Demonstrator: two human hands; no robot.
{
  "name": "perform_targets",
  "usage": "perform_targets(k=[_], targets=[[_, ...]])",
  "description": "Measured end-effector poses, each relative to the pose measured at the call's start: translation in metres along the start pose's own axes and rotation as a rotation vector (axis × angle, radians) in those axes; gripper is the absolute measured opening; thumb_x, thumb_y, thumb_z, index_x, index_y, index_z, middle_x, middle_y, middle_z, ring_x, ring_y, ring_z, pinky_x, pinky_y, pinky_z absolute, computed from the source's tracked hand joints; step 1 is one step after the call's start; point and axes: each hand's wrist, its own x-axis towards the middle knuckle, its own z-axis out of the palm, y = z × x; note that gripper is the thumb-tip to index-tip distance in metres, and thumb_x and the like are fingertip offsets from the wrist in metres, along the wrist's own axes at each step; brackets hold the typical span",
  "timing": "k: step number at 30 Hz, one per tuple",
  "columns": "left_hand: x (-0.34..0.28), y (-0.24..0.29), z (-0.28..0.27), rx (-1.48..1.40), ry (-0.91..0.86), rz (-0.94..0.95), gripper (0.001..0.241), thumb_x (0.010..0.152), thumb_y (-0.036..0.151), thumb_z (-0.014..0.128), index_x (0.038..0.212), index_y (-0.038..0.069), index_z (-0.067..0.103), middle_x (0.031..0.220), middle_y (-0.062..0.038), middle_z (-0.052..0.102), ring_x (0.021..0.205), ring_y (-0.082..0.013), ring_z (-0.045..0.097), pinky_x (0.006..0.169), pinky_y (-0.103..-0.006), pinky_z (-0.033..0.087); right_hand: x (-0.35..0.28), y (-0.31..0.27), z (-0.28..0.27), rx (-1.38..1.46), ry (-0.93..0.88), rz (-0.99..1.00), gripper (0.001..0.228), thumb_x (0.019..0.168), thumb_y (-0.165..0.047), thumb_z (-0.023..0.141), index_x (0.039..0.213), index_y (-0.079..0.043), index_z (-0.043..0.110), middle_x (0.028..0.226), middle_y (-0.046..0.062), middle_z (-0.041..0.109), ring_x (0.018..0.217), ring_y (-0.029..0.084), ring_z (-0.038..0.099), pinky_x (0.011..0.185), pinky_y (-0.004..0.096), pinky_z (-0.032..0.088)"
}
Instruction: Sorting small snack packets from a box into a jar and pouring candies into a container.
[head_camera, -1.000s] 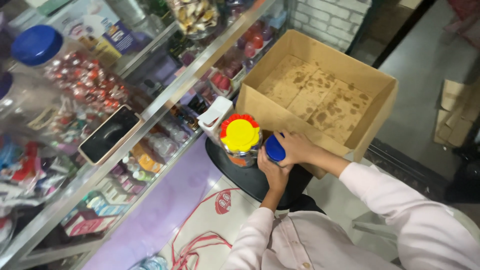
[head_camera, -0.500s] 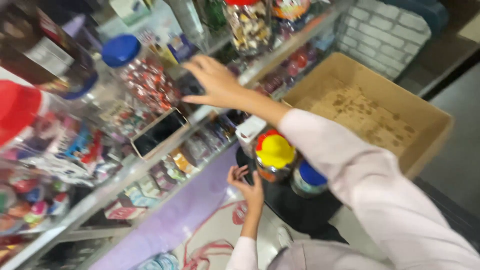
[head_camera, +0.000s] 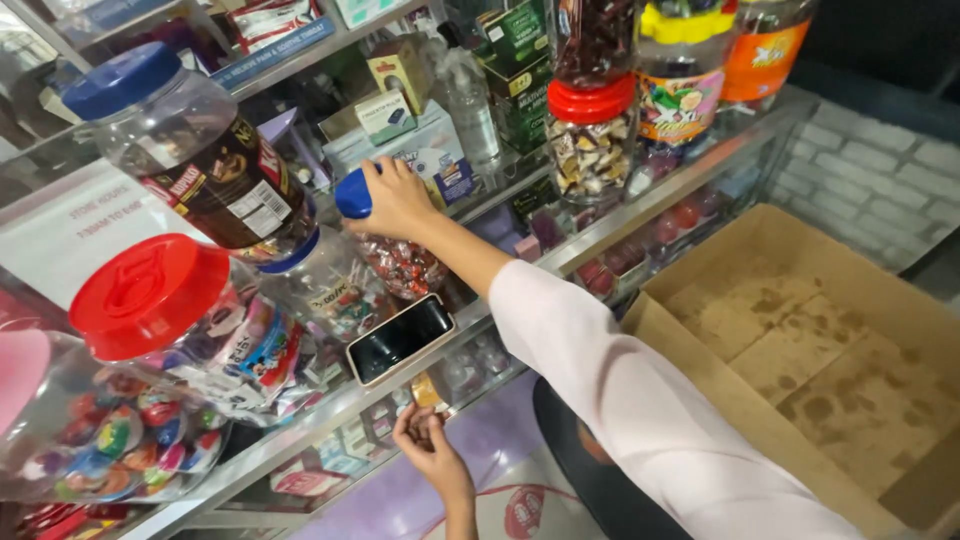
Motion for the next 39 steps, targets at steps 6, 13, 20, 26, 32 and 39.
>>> perform_targets(k=[6, 13, 20, 26, 32, 39], targets=[[0.014, -0.003, 0.034, -0.138, 0.006, -0.062, 0.033, 0.103, 0.006, 0.053, 0.135, 0.002, 0.047, 0.114, -0.013, 0.061, 0.104, -0.0177, 0.062, 0.092, -0.0367, 0.056, -0.049, 0.014, -0.091, 0.024, 0.260, -0.115, 0.102, 0.067, -0.065, 0.087, 0.139, -0.002, 0.050, 0.134, 0.026, 0.051, 0.126, 0.050, 0.047, 0.098, 0.060, 0.045], [-0.003, 0.069, 0.117, -0.360, -0.263, 0.136, 0.098, 0.089, 0.043, 0.071, 0.160, 0.009, 0.012, 0.162, -0.016, 0.027, 0.146, -0.0290, 0.038, 0.116, -0.0458, 0.040, -0.188, 0.031, -0.271, 0.298, 0.330, -0.203, 0.069, 0.092, -0.039, 0.084, 0.144, -0.006, 0.053, 0.136, 0.012, 0.063, 0.128, 0.021, 0.062, 0.112, 0.038, 0.051], [-0.125, -0.094, 0.128, -0.340, -0.836, -0.120, 0.110, 0.083, 0.041, 0.088, 0.159, 0.000, 0.020, 0.155, -0.024, 0.043, 0.141, -0.0354, 0.050, 0.120, -0.0515, 0.043, -0.366, 0.114, -0.346, 0.497, -0.011, 0.426, 0.059, 0.098, -0.038, 0.058, 0.151, -0.013, 0.052, 0.140, 0.004, 0.060, 0.128, 0.014, 0.054, 0.108, 0.031, 0.042], [-0.184, 0.089, 0.163, -0.523, -0.885, -0.105, 0.115, 0.081, 0.042, 0.082, 0.163, 0.011, 0.007, 0.159, -0.013, 0.034, 0.145, -0.0283, 0.040, 0.120, -0.0470, 0.031, -0.516, 0.127, -0.357, 0.518, 0.361, 0.615, 0.053, 0.100, -0.034, 0.064, 0.143, -0.004, 0.060, 0.139, 0.009, 0.064, 0.130, 0.018, 0.056, 0.114, 0.034, 0.042], [-0.203, 0.033, 0.204, -0.891, -1.092, -1.426, 0.078, 0.088, 0.050, 0.060, 0.154, 0.010, 0.042, 0.152, -0.013, 0.051, 0.137, -0.0360, 0.051, 0.114, -0.0561, 0.040, -0.545, 0.047, -0.410, -0.201, 0.235, 0.206, 0.076, 0.079, -0.028, 0.081, 0.145, -0.005, 0.051, 0.140, 0.019, 0.052, 0.127, 0.035, 0.058, 0.108, 0.041, 0.047], [-0.189, 0.007, 0.218, -0.585, -1.300, -1.534, 0.074, 0.087, 0.046, 0.059, 0.151, 0.012, 0.048, 0.149, -0.012, 0.057, 0.133, -0.0338, 0.057, 0.109, -0.0562, 0.048, -0.601, 0.106, -0.425, -0.532, 0.117, -0.601, 0.097, 0.084, -0.056, 0.085, 0.154, -0.010, 0.035, 0.139, 0.025, 0.042, 0.127, 0.042, 0.052, 0.101, 0.052, 0.053]])
